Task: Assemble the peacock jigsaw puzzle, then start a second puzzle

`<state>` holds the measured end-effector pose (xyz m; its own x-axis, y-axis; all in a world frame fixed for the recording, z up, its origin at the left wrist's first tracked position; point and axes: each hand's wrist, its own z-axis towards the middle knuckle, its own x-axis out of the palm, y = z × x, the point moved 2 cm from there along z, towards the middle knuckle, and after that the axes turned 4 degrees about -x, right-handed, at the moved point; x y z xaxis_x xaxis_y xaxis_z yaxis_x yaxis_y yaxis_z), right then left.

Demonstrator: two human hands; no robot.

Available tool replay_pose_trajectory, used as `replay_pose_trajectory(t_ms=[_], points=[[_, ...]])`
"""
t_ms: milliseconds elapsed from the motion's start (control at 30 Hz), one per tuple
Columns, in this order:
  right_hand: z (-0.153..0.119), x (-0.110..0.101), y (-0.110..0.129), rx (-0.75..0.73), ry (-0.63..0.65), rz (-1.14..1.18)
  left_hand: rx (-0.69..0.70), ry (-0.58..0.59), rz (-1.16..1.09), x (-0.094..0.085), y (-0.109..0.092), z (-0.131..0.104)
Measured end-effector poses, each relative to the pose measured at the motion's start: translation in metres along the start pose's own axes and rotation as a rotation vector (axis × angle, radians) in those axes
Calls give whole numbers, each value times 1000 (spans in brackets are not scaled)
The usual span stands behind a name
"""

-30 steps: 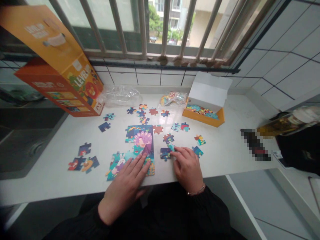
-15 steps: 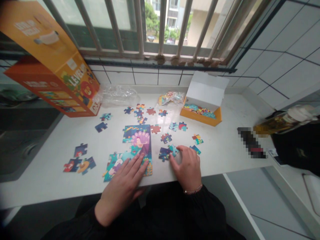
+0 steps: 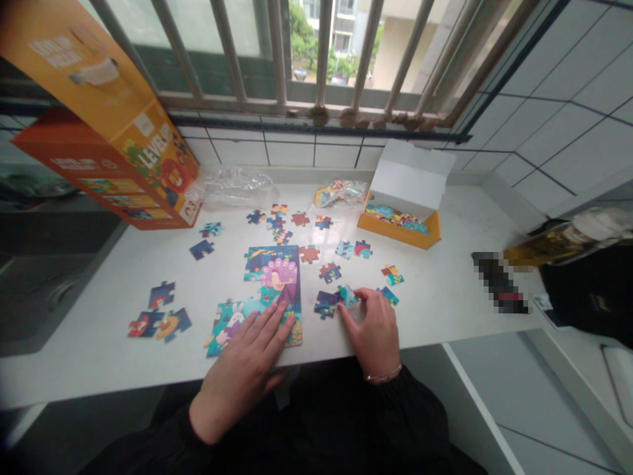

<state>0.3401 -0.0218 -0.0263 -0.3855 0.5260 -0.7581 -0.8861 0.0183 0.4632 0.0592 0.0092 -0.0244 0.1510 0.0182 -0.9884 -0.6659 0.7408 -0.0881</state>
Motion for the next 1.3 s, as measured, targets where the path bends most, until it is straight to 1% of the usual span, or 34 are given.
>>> replay_pose_trajectory(t_ms=[133,233,533,700,900,1167,1300], points=[[0,-3,3,-64,-66,30,-7,-3,9,0,0,0],[1,-5,4,-91,-83,20,-6,-1,3,1,-1,0],[0,-4,1,-83,-46,14,-3,8,0,0,-1,0],[1,-4,2,-102,-53,18,-1,15,4,1,0,0],[-1,-2,0,-83,-60,48,-1,-14,-8,0,0,0],[-2,-1,-3,-67,-40,69,1,-16,-18,1,-1,1],[-3,0,-5,-62,-32,63,8,-59,-25,-1,-1,1]])
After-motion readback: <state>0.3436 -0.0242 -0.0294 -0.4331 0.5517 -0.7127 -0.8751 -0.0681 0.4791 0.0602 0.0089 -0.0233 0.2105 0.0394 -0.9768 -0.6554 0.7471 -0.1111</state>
